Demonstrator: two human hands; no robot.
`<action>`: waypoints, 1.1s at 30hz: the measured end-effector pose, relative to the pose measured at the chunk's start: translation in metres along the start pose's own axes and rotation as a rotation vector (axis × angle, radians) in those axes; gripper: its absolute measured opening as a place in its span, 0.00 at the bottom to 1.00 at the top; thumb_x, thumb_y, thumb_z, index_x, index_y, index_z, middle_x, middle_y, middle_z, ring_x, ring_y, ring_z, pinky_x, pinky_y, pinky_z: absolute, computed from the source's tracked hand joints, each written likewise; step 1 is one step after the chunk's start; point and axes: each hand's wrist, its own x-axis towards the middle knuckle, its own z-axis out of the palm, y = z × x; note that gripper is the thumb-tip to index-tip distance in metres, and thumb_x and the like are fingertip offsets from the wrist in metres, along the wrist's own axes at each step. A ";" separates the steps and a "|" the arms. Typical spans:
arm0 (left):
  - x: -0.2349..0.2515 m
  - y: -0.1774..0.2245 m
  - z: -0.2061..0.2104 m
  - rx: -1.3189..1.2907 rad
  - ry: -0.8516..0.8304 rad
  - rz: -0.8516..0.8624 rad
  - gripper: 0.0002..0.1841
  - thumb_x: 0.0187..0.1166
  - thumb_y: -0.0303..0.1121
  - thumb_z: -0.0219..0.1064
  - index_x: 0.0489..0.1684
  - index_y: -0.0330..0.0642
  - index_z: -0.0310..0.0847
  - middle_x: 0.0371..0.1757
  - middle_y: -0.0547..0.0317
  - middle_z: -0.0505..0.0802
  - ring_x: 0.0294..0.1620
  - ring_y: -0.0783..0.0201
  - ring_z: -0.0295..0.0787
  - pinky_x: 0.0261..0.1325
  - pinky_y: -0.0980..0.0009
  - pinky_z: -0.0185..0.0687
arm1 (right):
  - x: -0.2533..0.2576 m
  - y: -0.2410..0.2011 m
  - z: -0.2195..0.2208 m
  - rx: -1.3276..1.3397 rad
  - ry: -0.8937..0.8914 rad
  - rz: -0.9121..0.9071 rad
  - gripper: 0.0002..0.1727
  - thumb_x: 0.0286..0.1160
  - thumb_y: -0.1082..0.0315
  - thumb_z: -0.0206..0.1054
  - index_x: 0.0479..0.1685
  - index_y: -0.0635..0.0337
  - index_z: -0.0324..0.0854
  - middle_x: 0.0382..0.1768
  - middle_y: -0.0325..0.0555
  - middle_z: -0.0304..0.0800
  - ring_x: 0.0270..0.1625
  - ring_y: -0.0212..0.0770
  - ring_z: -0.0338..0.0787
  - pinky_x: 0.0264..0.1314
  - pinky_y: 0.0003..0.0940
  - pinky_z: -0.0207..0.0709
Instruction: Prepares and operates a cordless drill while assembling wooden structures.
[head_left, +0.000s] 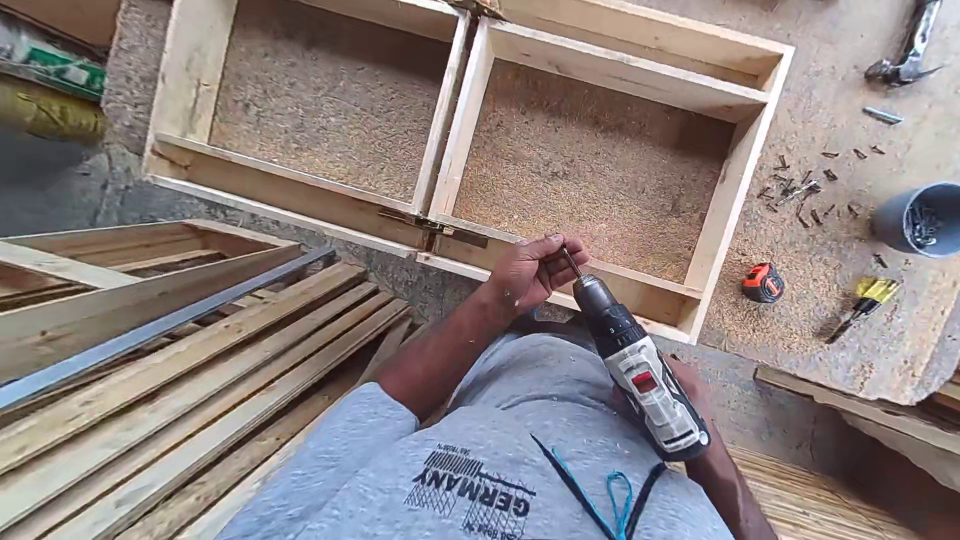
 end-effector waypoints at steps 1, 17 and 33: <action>-0.006 0.007 -0.009 -0.013 0.013 -0.004 0.16 0.95 0.32 0.45 0.49 0.32 0.79 0.42 0.46 0.95 0.44 0.58 0.97 0.54 0.66 0.94 | 0.004 -0.010 0.012 0.000 -0.007 0.015 0.22 0.71 0.49 0.76 0.56 0.55 0.87 0.46 0.33 0.95 0.52 0.17 0.90 0.60 0.20 0.85; -0.033 0.022 -0.084 0.018 0.089 0.026 0.10 0.94 0.30 0.50 0.58 0.33 0.73 0.44 0.46 0.94 0.43 0.58 0.96 0.50 0.65 0.94 | 0.026 -0.020 0.064 -0.309 -0.178 -0.049 0.24 0.85 0.45 0.57 0.62 0.53 0.86 0.45 0.44 0.96 0.47 0.34 0.95 0.49 0.40 0.89; -0.039 0.130 -0.187 0.507 -0.173 -0.310 0.18 0.96 0.36 0.48 0.66 0.35 0.80 0.40 0.51 0.95 0.36 0.61 0.95 0.41 0.64 0.94 | 0.026 -0.060 0.265 0.000 0.279 0.208 0.18 0.82 0.48 0.65 0.46 0.52 0.89 0.38 0.29 0.94 0.45 0.14 0.89 0.52 0.17 0.84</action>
